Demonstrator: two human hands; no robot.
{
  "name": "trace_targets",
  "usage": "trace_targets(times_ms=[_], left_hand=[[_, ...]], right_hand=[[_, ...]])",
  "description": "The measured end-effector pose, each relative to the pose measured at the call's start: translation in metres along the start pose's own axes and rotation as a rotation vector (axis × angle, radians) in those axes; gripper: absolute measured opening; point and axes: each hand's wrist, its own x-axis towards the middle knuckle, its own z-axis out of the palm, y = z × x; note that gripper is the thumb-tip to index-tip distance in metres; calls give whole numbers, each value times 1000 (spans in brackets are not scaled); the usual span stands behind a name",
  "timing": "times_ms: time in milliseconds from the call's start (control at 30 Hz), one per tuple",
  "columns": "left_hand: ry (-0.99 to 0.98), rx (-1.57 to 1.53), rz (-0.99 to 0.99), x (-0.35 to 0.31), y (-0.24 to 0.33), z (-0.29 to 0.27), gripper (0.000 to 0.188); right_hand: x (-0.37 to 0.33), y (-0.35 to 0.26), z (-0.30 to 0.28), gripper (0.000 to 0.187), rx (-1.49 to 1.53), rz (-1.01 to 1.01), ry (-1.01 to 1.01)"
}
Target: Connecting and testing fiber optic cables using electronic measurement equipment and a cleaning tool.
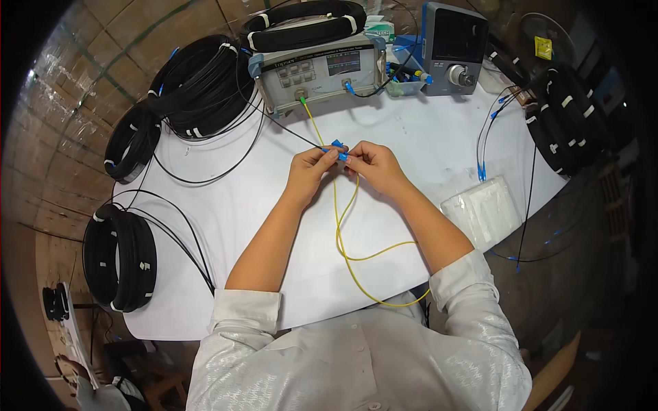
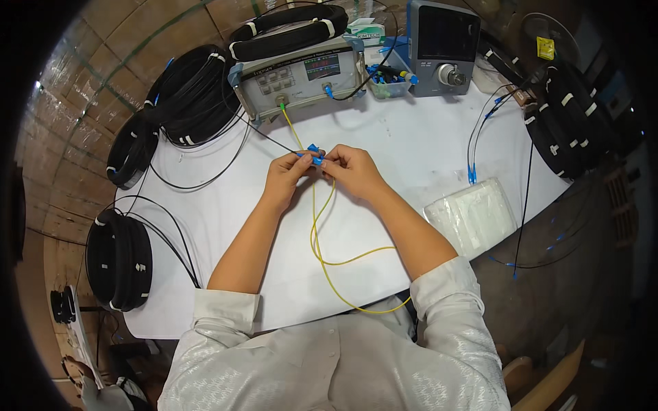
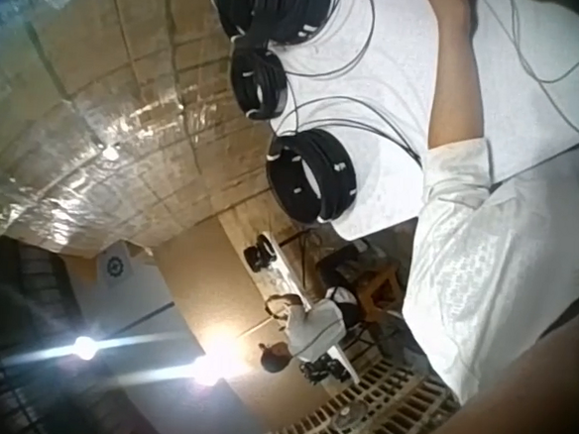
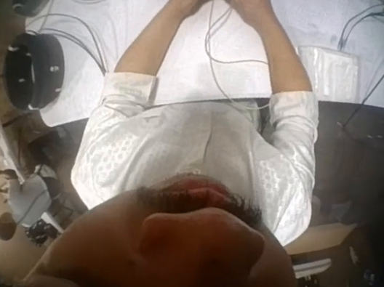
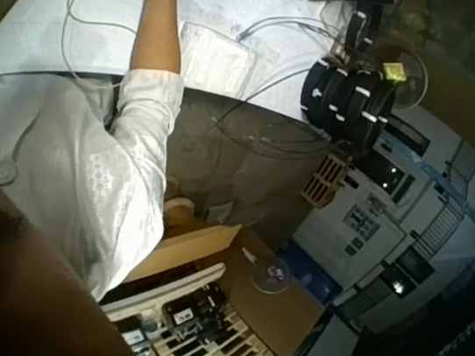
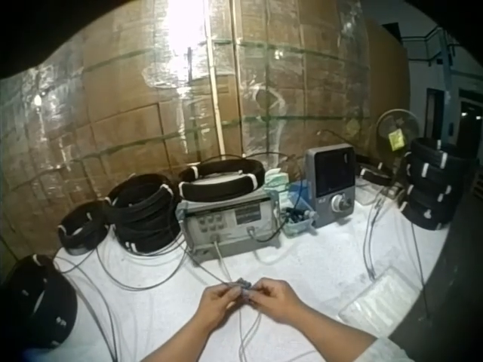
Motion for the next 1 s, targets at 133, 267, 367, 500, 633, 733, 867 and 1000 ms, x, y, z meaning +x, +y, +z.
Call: trace_targets(times_ms=[133, 267, 367, 500, 633, 733, 867, 1000], left_hand=[[-14, 25, -1, 1, 0, -1, 23], [4, -5, -8, 2, -1, -5, 25], [15, -145, -28, 4, 1, -8, 26], [-69, -179, -96, 6, -1, -17, 28], [-140, -198, -128, 6, 0, -16, 26], [-191, -179, -145, 7, -4, -23, 25], [-185, -139, -179, 4, 0, -15, 25], [-230, -136, -169, 3, 4, -12, 27]], right_hand=[[1, 3, 2, 14, 17, -23, 13], [-1, 0, 4, 16, 36, -28, -8], [-3, -3, 2, 17, 36, -36, -19], [-3, -2, 5, 23, 99, -68, 0], [-2, -4, 5, 39, 129, -156, -33], [-2, -7, 4, 44, 72, -198, -96], [-1, -4, -1, 39, 165, -89, -152], [-1, -4, -4, 25, 282, 7, -193]])
